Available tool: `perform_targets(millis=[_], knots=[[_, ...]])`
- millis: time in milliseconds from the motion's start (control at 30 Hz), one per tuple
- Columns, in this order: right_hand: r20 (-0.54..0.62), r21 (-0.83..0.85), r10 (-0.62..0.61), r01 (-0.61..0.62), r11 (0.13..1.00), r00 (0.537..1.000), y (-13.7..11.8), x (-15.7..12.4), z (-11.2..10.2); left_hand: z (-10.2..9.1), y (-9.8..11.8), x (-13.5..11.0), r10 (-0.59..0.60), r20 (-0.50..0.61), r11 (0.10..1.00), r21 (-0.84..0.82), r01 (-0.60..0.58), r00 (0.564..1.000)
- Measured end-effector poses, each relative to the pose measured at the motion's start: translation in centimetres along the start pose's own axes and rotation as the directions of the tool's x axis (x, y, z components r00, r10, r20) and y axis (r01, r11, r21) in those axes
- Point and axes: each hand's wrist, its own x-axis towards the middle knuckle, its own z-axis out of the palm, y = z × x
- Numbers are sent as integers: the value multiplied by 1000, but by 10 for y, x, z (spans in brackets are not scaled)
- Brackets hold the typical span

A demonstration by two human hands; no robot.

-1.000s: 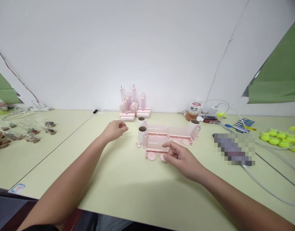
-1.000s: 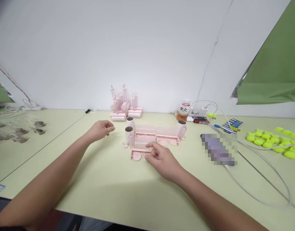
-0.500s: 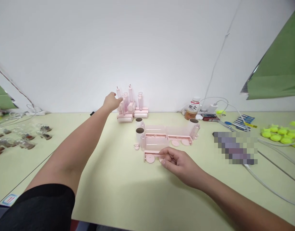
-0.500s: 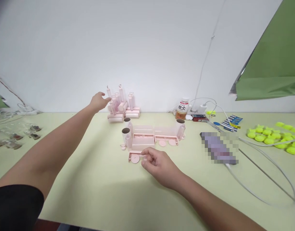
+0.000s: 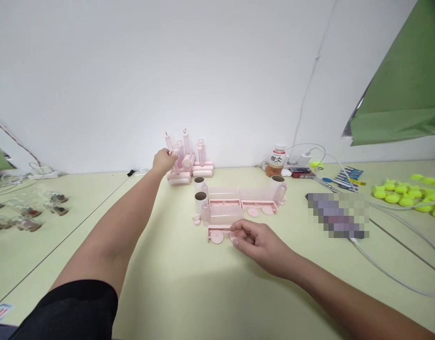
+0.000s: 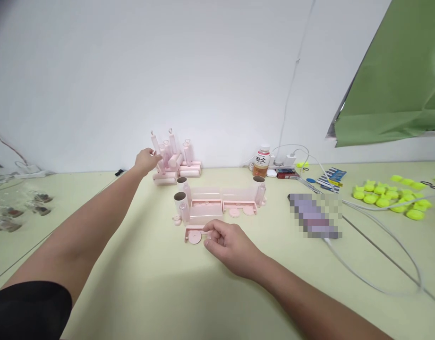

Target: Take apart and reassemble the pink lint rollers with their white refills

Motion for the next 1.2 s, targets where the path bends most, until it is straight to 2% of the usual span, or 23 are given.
perform_targets(millis=[167,333,467,633,833,1000,1200], knots=[[11,7,-4,4,1000,1000,2,2,2,-7,-4,4,38,25,999,2,-38,999],[19,8,-11,11,1000,1000,5,3,2,-6,-6,7,60,42,998,-11,-59,997],[39,15,-6,6,1000,999,3,3,2,-4,-4,13,65,0,998,-26,-65,998],[41,25,-11,10,1000,999,4,2,2,-14,1,32,96,-67,995,-13,-97,993],[49,-6,-2,2,1000,999,7,4,5,-24,17,62,174,73,985,-2,-174,982],[48,-31,-9,11,999,999,7,4,6,-26,30,75,161,153,986,15,-166,975],[56,-41,-15,17,999,998,7,3,5,-21,17,72,135,131,990,21,-139,982]])
